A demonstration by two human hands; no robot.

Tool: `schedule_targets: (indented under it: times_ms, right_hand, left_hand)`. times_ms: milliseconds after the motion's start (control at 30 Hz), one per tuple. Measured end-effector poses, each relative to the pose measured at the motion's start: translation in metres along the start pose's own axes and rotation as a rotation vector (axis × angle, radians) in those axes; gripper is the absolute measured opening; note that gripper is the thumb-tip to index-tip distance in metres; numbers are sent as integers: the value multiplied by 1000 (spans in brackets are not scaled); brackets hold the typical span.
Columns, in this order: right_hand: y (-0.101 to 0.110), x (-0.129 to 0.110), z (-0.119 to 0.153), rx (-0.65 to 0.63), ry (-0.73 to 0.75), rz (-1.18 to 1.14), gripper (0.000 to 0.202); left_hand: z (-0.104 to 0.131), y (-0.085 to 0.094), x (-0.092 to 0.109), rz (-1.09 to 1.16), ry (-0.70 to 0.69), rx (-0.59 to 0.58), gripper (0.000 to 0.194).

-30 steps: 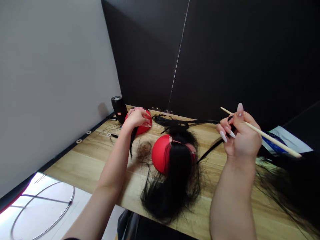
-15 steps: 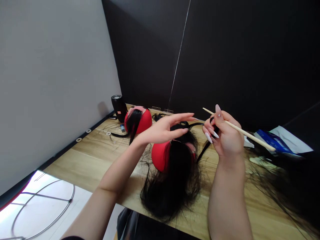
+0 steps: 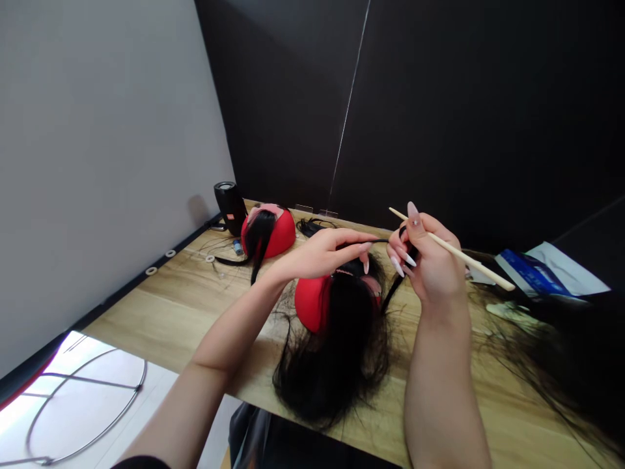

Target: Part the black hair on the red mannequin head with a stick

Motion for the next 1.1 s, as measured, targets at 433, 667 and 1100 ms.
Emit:
schedule_targets:
  times_ms: [433,667,1100]
  right_hand:
    - [-6,1,3,-71,-23,103,42]
    - [17,-14,3,58,58,39,37]
    - [112,-38,11,443,229,-19,45]
  left_hand:
    - [0,9,-4,-316,49,67,32]
    - [1,33,-17,-255,191,180,34]
    - [10,72,-45,-293,424,277,35]
Point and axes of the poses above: each hand's wrist, its own z-axis away from the middle knuckle, its own y-axis out of the back of the hand, x = y × z, the point moved 6 cm from there along -z, towards the middle knuckle, and after that the axes turned 6 degrees about z, right-handed, at the moved point
